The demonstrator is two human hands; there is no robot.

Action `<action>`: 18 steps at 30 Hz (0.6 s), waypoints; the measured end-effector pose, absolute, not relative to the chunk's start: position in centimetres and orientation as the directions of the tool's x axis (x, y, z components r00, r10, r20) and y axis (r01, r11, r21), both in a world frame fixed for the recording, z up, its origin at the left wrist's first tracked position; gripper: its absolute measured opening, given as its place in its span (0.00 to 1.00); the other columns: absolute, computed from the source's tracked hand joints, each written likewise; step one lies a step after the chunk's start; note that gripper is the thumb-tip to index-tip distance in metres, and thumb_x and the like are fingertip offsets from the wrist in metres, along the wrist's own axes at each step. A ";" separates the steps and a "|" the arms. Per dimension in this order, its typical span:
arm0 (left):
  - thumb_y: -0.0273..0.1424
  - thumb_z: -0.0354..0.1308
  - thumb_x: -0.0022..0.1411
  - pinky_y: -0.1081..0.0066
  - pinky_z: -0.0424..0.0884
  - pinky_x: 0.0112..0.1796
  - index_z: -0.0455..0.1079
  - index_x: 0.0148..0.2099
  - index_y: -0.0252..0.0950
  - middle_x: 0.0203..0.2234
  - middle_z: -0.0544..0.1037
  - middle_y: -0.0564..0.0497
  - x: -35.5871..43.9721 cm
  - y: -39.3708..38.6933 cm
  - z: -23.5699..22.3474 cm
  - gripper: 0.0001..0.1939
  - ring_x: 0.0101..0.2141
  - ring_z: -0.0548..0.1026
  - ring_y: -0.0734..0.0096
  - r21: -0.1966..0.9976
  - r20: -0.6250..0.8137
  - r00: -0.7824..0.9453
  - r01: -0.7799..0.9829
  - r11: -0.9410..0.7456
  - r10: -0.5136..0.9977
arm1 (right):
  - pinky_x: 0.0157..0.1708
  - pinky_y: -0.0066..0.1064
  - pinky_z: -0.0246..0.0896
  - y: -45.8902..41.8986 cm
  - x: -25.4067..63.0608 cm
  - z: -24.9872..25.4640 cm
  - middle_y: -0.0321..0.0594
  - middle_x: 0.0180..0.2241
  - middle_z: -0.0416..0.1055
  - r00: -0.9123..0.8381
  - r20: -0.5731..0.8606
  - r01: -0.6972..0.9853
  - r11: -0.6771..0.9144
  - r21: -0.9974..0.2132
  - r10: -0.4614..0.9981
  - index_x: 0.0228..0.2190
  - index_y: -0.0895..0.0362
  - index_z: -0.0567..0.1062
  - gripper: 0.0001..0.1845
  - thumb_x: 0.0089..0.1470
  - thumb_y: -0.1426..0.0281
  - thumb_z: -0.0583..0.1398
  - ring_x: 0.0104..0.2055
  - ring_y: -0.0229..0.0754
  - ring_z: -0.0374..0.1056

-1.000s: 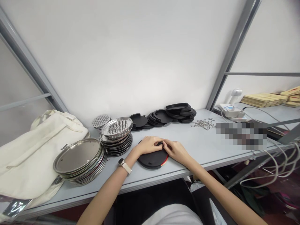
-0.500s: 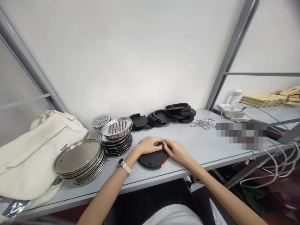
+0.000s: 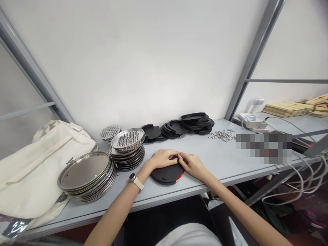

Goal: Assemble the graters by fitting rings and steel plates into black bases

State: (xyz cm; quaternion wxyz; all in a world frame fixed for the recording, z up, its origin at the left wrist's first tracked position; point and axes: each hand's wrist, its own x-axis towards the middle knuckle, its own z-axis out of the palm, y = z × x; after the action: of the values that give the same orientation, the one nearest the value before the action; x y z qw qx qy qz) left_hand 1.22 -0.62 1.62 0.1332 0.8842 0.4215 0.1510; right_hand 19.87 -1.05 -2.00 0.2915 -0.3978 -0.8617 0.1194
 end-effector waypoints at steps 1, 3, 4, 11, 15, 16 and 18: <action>0.35 0.51 0.61 0.74 0.55 0.28 0.71 0.48 0.43 0.25 0.71 0.56 1.2 -0.6 1.6 0.14 0.26 0.66 0.74 0.364 0.159 0.603 0.700 -0.614 0.782 | 0.26 0.27 0.55 -1.0 19.9 -2.0 0.41 0.27 0.75 -0.513 0.408 0.618 0.655 -0.436 0.755 0.39 0.58 0.74 0.17 0.62 0.67 0.47 0.24 0.40 0.69; 0.35 0.51 0.61 0.74 0.55 0.27 0.71 0.47 0.43 0.25 0.71 0.56 1.2 -0.6 1.6 0.13 0.25 0.65 0.74 0.370 0.167 0.610 0.690 -0.622 0.775 | 0.26 0.27 0.55 -1.1 19.8 -2.0 0.40 0.26 0.75 -0.513 0.412 0.619 0.657 -0.431 0.754 0.39 0.58 0.74 0.17 0.62 0.67 0.47 0.24 0.39 0.68; 0.35 0.51 0.62 0.74 0.54 0.27 0.71 0.47 0.42 0.25 0.71 0.56 1.2 -0.6 1.6 0.13 0.25 0.65 0.74 0.372 0.169 0.612 0.687 -0.625 0.773 | 0.26 0.27 0.54 -1.1 19.8 -2.0 0.40 0.26 0.75 -0.513 0.413 0.618 0.657 -0.431 0.753 0.38 0.58 0.74 0.18 0.62 0.67 0.47 0.23 0.39 0.68; 0.35 0.51 0.62 0.75 0.55 0.28 0.71 0.47 0.42 0.25 0.71 0.56 1.1 -0.6 1.5 0.13 0.26 0.65 0.74 0.376 0.172 0.616 0.680 -0.629 0.769 | 0.25 0.26 0.54 -1.1 19.9 -2.0 0.40 0.25 0.75 -0.510 0.417 0.621 0.658 -0.427 0.752 0.38 0.58 0.74 0.17 0.62 0.67 0.47 0.23 0.38 0.67; 0.35 0.51 0.62 0.74 0.55 0.27 0.72 0.44 0.41 0.25 0.70 0.56 1.2 -0.7 1.5 0.12 0.25 0.64 0.74 0.382 0.174 0.617 0.676 -0.630 0.768 | 0.25 0.26 0.53 -1.1 19.9 -2.1 0.39 0.25 0.74 -0.510 0.424 0.622 0.661 -0.420 0.749 0.37 0.58 0.74 0.17 0.62 0.67 0.47 0.22 0.38 0.67; 0.35 0.51 0.61 0.74 0.55 0.27 0.72 0.44 0.41 0.24 0.70 0.56 1.2 -0.7 1.6 0.12 0.25 0.64 0.74 0.385 0.173 0.617 0.675 -0.629 0.768 | 0.25 0.26 0.53 -1.0 19.9 -2.1 0.39 0.25 0.74 -0.508 0.426 0.624 0.661 -0.417 0.749 0.36 0.58 0.74 0.17 0.62 0.66 0.47 0.22 0.38 0.67; 0.34 0.51 0.61 0.74 0.55 0.27 0.72 0.43 0.40 0.24 0.69 0.56 1.2 -0.7 1.6 0.11 0.25 0.64 0.74 0.384 0.166 0.616 0.679 -0.626 0.770 | 0.25 0.26 0.53 -1.0 19.9 -2.2 0.39 0.24 0.74 -0.507 0.428 0.626 0.661 -0.414 0.748 0.36 0.58 0.74 0.17 0.62 0.66 0.47 0.22 0.38 0.67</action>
State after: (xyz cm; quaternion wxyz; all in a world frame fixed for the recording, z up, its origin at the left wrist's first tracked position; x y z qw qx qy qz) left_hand 1.20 -0.71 1.65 0.1430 0.8875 0.4080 0.1593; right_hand 19.92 -1.01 -2.16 0.2963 -0.3986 -0.8617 0.1034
